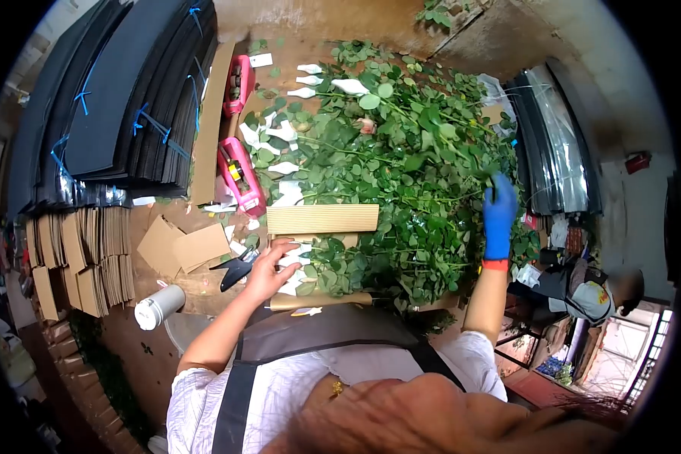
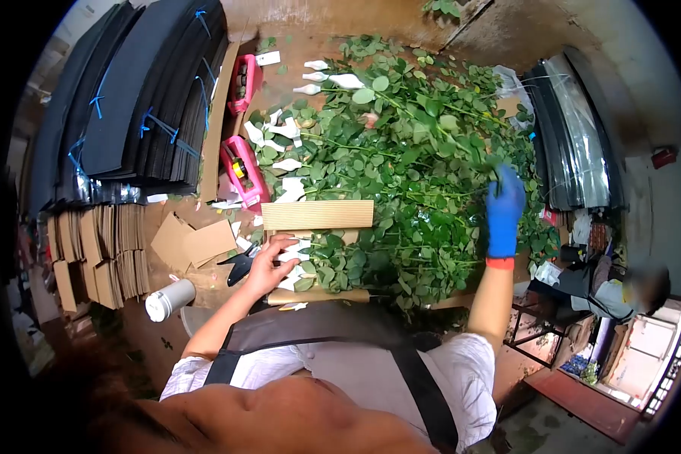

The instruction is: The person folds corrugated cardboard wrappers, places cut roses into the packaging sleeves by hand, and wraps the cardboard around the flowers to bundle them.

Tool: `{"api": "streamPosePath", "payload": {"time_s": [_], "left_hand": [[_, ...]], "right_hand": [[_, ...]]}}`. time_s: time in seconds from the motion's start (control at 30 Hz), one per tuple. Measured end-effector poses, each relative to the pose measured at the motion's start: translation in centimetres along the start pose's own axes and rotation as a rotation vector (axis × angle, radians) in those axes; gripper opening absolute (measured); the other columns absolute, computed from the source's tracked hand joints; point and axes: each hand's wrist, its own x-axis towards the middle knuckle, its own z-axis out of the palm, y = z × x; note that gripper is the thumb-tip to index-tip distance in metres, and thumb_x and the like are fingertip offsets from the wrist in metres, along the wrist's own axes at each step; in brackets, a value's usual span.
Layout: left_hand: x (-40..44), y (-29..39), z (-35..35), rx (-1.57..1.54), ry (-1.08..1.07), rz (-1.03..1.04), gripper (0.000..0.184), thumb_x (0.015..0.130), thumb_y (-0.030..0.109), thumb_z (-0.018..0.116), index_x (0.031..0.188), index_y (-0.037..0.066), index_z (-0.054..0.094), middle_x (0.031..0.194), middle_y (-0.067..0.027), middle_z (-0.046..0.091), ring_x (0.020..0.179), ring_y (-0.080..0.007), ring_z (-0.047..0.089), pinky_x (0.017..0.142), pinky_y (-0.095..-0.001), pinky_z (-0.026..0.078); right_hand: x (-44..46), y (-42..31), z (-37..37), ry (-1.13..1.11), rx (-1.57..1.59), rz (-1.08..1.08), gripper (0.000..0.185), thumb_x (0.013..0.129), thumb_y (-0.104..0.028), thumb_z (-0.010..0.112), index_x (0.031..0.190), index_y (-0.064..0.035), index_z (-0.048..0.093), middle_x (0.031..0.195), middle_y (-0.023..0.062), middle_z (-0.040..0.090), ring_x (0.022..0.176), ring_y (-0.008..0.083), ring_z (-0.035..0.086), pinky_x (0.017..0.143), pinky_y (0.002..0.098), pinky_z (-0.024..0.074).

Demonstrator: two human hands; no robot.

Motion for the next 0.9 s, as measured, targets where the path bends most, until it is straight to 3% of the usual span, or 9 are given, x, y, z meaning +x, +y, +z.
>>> {"api": "streamPosePath", "payload": {"time_s": [0.07, 0.2, 0.33, 0.43, 0.53, 0.6, 0.67, 0.73, 0.9], "left_hand": [[0.1, -0.3, 0.2, -0.017, 0.021, -0.028, 0.049, 0.083, 0.014, 0.076, 0.128, 0.009, 0.057, 0.114, -0.0128, 0.063, 0.095, -0.0238, 0.064, 0.080, -0.0339, 0.054], [0.1, -0.1, 0.1, 0.016, 0.015, -0.074, 0.059, 0.081, 0.015, 0.077, 0.132, 0.009, 0.050, 0.110, -0.0156, 0.064, 0.101, -0.0287, 0.065, 0.087, -0.0392, 0.052], [0.5, -1.3, 0.3, -0.015, 0.031, 0.084, 0.057, 0.080, 0.015, 0.076, 0.130, 0.003, 0.049, 0.110, -0.0160, 0.064, 0.104, -0.0287, 0.064, 0.089, -0.0394, 0.051], [0.3, -1.6, 0.5, -0.050, 0.038, -0.019, 0.059, 0.082, 0.022, 0.076, 0.128, -0.003, 0.048, 0.108, -0.0191, 0.063, 0.102, -0.0301, 0.064, 0.087, -0.0391, 0.051], [0.3, -0.8, 0.1, -0.013, 0.041, 0.029, 0.061, 0.081, 0.023, 0.076, 0.130, 0.000, 0.048, 0.110, -0.0195, 0.062, 0.102, -0.0319, 0.064, 0.087, -0.0399, 0.051], [0.5, -2.3, 0.6, -0.006, 0.052, 0.071, 0.066, 0.081, 0.022, 0.079, 0.135, 0.001, 0.046, 0.107, -0.0128, 0.063, 0.100, -0.0209, 0.063, 0.080, -0.0325, 0.054], [0.4, -0.5, -0.2, 0.005, 0.012, 0.023, 0.065, 0.081, 0.021, 0.078, 0.135, 0.002, 0.046, 0.106, -0.0130, 0.063, 0.100, -0.0214, 0.063, 0.079, -0.0327, 0.054], [0.3, -0.1, -0.2, 0.017, 0.006, 0.025, 0.064, 0.082, 0.021, 0.077, 0.135, 0.002, 0.046, 0.104, -0.0129, 0.064, 0.100, -0.0217, 0.063, 0.080, -0.0330, 0.054], [0.9, -0.4, -0.1, 0.201, 0.128, 0.099, 0.042, 0.090, 0.030, 0.068, 0.118, 0.002, 0.056, 0.095, -0.0166, 0.064, 0.090, -0.0289, 0.063, 0.074, -0.0392, 0.051]], "right_hand": [[-3.7, 1.1, -2.0, -0.058, 0.205, 0.146, 0.027, 0.085, -0.008, 0.064, 0.112, -0.0040, 0.066, 0.114, 0.0171, 0.066, 0.107, 0.0331, 0.063, 0.095, 0.0396, 0.0489], [-9.7, -2.8, -4.8, -0.343, 0.468, 0.049, 0.028, 0.082, -0.001, 0.061, 0.110, -0.0020, 0.066, 0.112, 0.0172, 0.066, 0.105, 0.0332, 0.063, 0.095, 0.0383, 0.0483], [-15.0, -4.9, -1.3, -0.447, 0.140, -0.016, 0.036, 0.076, -0.003, 0.068, 0.112, -0.0076, 0.067, 0.117, 0.0175, 0.066, 0.109, 0.0352, 0.062, 0.096, 0.0433, 0.0493], [-11.9, -11.1, -4.1, -0.588, -0.448, -0.102, 0.040, 0.075, -0.008, 0.072, 0.115, -0.0107, 0.067, 0.120, 0.0159, 0.066, 0.110, 0.0340, 0.062, 0.096, 0.0422, 0.0499], [-8.5, -16.8, -6.8, -0.406, -0.221, -0.156, 0.044, 0.078, -0.014, 0.072, 0.121, -0.0145, 0.064, 0.114, 0.0154, 0.068, 0.103, 0.0323, 0.065, 0.091, 0.0409, 0.0525], [-8.1, -21.0, -5.8, -0.411, 0.400, -0.223, 0.042, 0.081, -0.020, 0.072, 0.121, -0.0170, 0.064, 0.101, 0.0145, 0.071, 0.094, 0.0304, 0.068, 0.084, 0.0410, 0.0546], [-8.5, -25.9, -4.3, -0.723, 0.517, -0.111, 0.034, 0.085, -0.032, 0.069, 0.115, -0.0181, 0.066, 0.090, 0.0138, 0.072, 0.084, 0.0309, 0.070, 0.076, 0.0421, 0.0551], [-8.9, -28.7, 0.4, -0.809, 0.225, -0.204, 0.031, 0.089, -0.043, 0.061, 0.105, -0.0182, 0.068, 0.086, 0.0125, 0.071, 0.080, 0.0315, 0.069, 0.072, 0.0440, 0.0537], [-10.4, -29.4, 6.6, -0.848, 0.111, -0.242, 0.032, 0.092, -0.047, 0.054, 0.102, -0.0192, 0.066, 0.085, 0.0126, 0.071, 0.079, 0.0321, 0.069, 0.070, 0.0460, 0.0526]]}}
